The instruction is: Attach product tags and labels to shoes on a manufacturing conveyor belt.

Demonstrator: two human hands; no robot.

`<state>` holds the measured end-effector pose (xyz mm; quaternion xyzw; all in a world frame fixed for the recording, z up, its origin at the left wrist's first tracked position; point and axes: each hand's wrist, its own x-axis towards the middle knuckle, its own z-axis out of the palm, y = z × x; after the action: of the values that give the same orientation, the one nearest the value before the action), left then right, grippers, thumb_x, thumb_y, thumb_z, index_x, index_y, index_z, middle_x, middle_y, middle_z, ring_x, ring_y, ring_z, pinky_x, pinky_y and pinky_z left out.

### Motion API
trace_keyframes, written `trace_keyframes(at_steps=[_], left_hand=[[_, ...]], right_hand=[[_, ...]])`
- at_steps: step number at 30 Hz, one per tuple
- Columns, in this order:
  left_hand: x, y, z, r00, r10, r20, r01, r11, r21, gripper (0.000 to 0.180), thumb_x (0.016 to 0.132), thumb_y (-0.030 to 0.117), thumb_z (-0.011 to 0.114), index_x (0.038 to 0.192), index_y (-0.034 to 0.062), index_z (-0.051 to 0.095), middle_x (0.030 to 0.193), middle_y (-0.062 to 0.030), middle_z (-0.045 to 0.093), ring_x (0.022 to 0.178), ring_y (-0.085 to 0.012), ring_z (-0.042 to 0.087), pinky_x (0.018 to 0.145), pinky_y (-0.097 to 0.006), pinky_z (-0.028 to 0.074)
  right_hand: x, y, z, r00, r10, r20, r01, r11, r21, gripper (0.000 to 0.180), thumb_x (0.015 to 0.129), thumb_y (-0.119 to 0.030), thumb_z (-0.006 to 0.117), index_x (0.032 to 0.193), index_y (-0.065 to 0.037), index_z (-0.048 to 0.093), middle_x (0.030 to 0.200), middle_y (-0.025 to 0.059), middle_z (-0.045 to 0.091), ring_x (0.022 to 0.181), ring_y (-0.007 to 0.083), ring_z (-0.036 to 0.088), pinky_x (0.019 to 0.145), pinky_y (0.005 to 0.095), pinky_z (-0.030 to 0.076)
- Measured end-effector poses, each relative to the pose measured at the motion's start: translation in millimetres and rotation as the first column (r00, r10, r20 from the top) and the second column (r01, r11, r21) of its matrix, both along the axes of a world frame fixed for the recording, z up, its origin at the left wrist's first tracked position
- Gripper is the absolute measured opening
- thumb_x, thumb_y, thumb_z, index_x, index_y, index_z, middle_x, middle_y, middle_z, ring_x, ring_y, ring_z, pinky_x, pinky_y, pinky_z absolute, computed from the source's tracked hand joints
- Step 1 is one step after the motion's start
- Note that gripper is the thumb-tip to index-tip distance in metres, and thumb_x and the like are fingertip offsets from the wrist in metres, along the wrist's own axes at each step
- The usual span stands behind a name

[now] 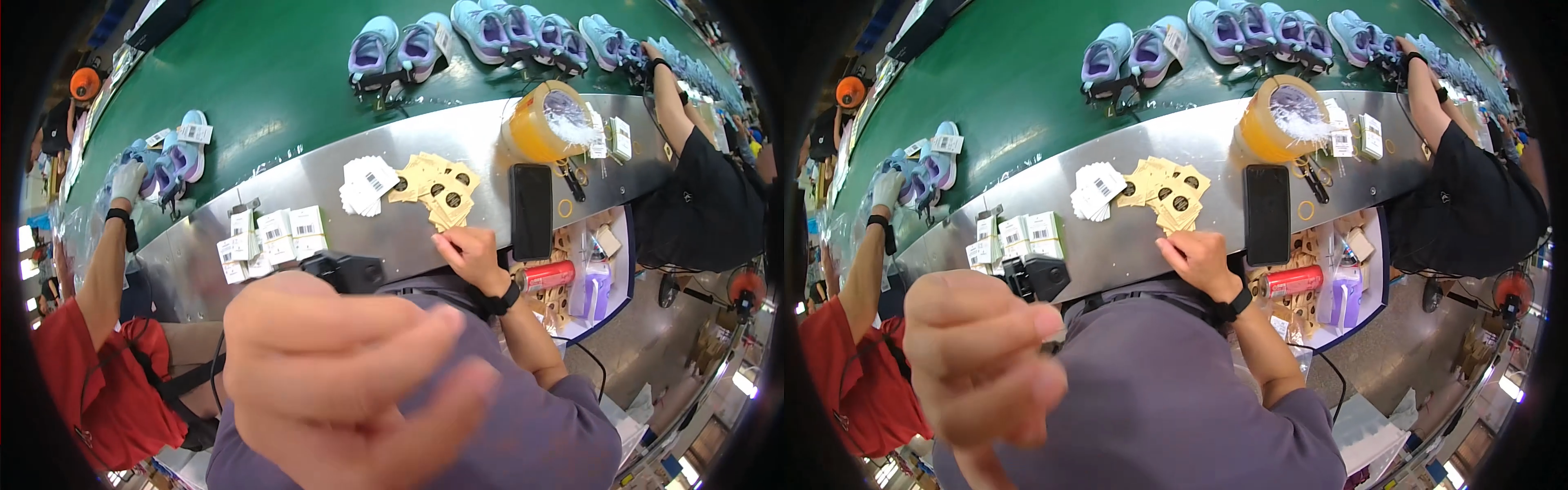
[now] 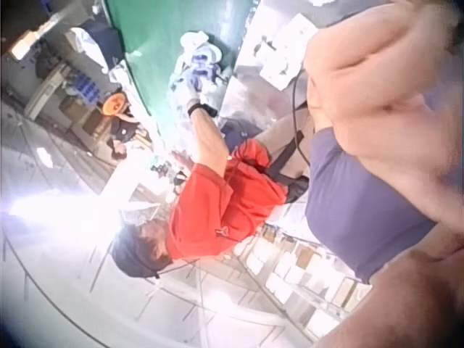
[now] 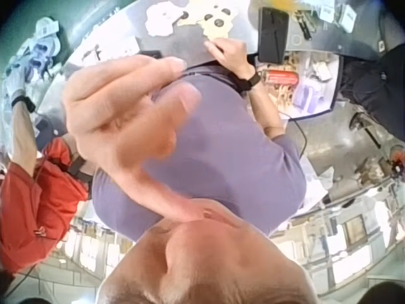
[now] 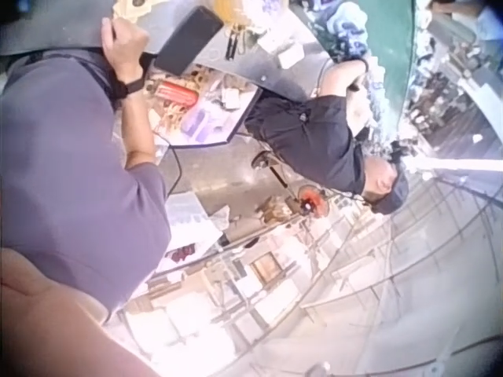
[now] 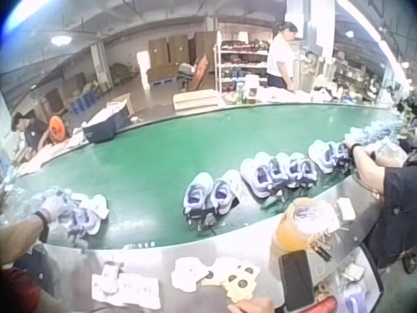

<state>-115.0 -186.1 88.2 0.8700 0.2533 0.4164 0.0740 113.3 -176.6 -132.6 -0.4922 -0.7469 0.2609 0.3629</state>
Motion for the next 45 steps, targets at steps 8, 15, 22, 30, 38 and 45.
trace_keyframes(at_steps=[8, 15, 22, 30, 38, 45], left_hand=[[-12, 85, -68, 0.953, 0.299, -0.046, -0.302, 0.936, -0.182, 0.015, 0.081, 0.003, 0.065, 0.096, 0.0009, 0.067, 0.071, -0.0088, 0.066, 0.058, -0.0180, 0.062, 0.054, -0.026, 0.044], [-43, 99, -143, 0.880, 0.354, -0.317, -0.473, 0.722, -0.506, 0.018, 0.080, 0.019, 0.068, 0.086, 0.0028, 0.067, 0.074, -0.0103, 0.065, 0.064, -0.0223, 0.061, 0.058, -0.030, 0.046], [-60, 109, -190, 0.858, 0.335, -0.389, -0.512, 0.624, -0.591, 0.026, 0.077, 0.024, 0.070, 0.077, 0.0008, 0.059, 0.077, -0.0103, 0.058, 0.066, -0.0244, 0.056, 0.059, -0.034, 0.044], [-21, 109, -200, 0.736, 0.417, -0.534, -0.655, 0.637, -0.406, 0.038, 0.072, 0.036, 0.074, 0.073, 0.0045, 0.052, 0.074, -0.0095, 0.056, 0.067, -0.0279, 0.054, 0.056, -0.037, 0.041], [-24, 128, -190, 0.861, 0.333, -0.383, -0.495, 0.377, -0.783, 0.025, 0.082, 0.024, 0.060, 0.074, 0.0012, 0.055, 0.073, -0.0149, 0.057, 0.069, -0.0319, 0.055, 0.059, -0.040, 0.041], [-7, 128, -191, 0.826, 0.408, -0.388, -0.559, 0.514, -0.650, 0.026, 0.090, 0.022, 0.052, 0.080, -0.0013, 0.057, 0.081, -0.0185, 0.060, 0.073, -0.0376, 0.056, 0.065, -0.043, 0.043]], right_hand=[[7, 29, 26, 0.954, -0.289, -0.082, 0.276, 0.951, -0.140, 0.013, 0.081, -0.017, 0.068, 0.082, -0.005, 0.062, 0.067, 0.0088, 0.060, 0.053, 0.0232, 0.056, 0.050, 0.0331, 0.043], [1, 52, 21, 0.940, -0.252, 0.232, 0.303, 0.928, -0.219, 0.025, 0.078, -0.026, 0.071, 0.077, -0.005, 0.058, 0.063, 0.0025, 0.054, 0.055, 0.0163, 0.053, 0.050, 0.0290, 0.042], [29, 52, 22, 0.917, -0.334, -0.218, 0.127, 0.763, -0.634, 0.015, 0.086, -0.014, 0.062, 0.086, 0.000, 0.065, 0.065, 0.0011, 0.058, 0.059, 0.0048, 0.051, 0.053, 0.0232, 0.040], [56, 50, 46, 0.843, -0.354, 0.405, 0.238, 0.921, 0.309, 0.014, 0.080, -0.002, 0.065, 0.094, -0.001, 0.065, 0.076, 0.0091, 0.057, 0.067, 0.0248, 0.056, 0.061, 0.0313, 0.045], [76, 60, 29, 0.879, -0.460, -0.125, 0.361, 0.814, -0.454, 0.019, 0.091, -0.006, 0.055, 0.107, 0.003, 0.060, 0.085, 0.0027, 0.065, 0.067, 0.0042, 0.053, 0.056, 0.0192, 0.041], [94, 70, 26, 0.864, -0.456, -0.213, 0.294, 0.800, -0.523, 0.020, 0.089, -0.005, 0.055, 0.107, 0.004, 0.059, 0.080, 0.0057, 0.066, 0.066, 0.0066, 0.057, 0.056, 0.0209, 0.045]])
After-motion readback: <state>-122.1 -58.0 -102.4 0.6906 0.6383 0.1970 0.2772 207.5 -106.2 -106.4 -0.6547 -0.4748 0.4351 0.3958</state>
